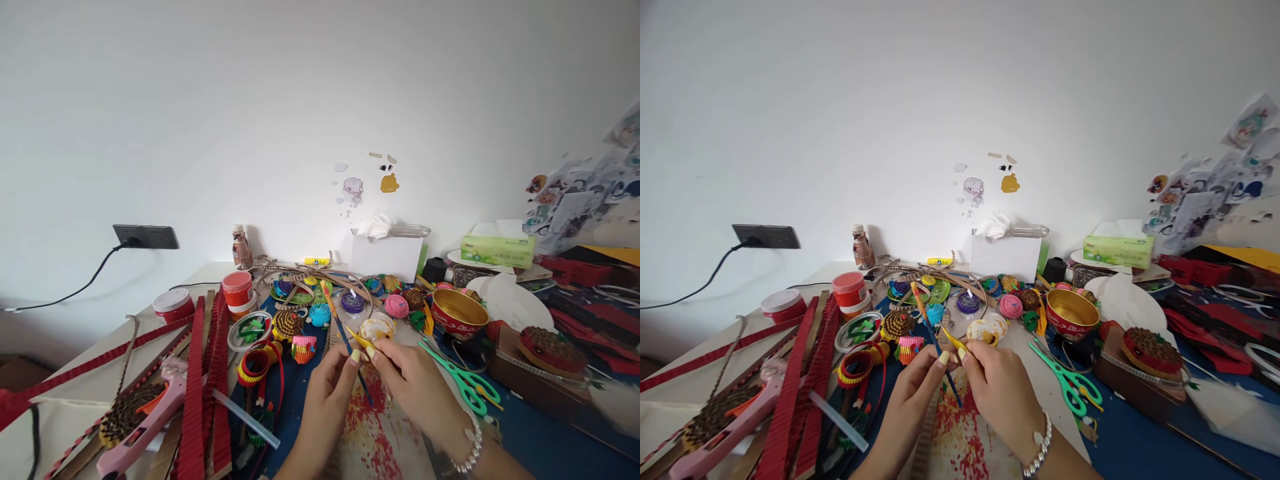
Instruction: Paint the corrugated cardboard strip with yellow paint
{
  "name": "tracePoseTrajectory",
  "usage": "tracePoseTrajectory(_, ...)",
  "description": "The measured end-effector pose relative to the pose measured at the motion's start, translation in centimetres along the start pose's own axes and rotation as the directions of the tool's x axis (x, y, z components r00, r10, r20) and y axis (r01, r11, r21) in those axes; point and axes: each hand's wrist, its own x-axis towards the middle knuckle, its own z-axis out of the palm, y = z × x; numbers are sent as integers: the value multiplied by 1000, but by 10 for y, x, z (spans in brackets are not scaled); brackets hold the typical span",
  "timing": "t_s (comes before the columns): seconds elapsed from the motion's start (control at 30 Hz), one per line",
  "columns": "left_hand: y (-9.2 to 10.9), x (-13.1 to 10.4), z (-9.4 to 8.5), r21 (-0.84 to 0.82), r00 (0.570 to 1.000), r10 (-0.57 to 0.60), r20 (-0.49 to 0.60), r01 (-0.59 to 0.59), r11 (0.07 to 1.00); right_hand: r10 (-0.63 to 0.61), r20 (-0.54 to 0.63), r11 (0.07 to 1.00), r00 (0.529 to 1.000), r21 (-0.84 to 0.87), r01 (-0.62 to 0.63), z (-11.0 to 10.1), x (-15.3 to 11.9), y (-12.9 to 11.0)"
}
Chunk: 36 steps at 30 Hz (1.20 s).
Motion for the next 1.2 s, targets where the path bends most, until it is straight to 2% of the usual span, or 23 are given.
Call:
tracePoseTrajectory(0.17,7,-1,1,-29,998,-50,31,51,998,-32,-41,998,999,-64,29,7,-4,-1)
tracePoseTrajectory(0.33,3,0,1,-31,998,-57,17,57,998,-48,-79,991,996,-132,37,11,-8,-2)
tracePoseTrajectory(0.83,6,0,3,-17,997,-46,64,48,999,-83,-84,971,993,-232,61,9,-13,-6)
tracePoseTrajectory(0.97,6,-1,3,-11,993,-50,107,52,999,-88,-90,968,992,-244,64,8,-15,-5)
tracePoseTrajectory(1.2,7,0,4,19,986,-73,147,71,997,-148,-151,949,978,-299,97,12,-23,-4)
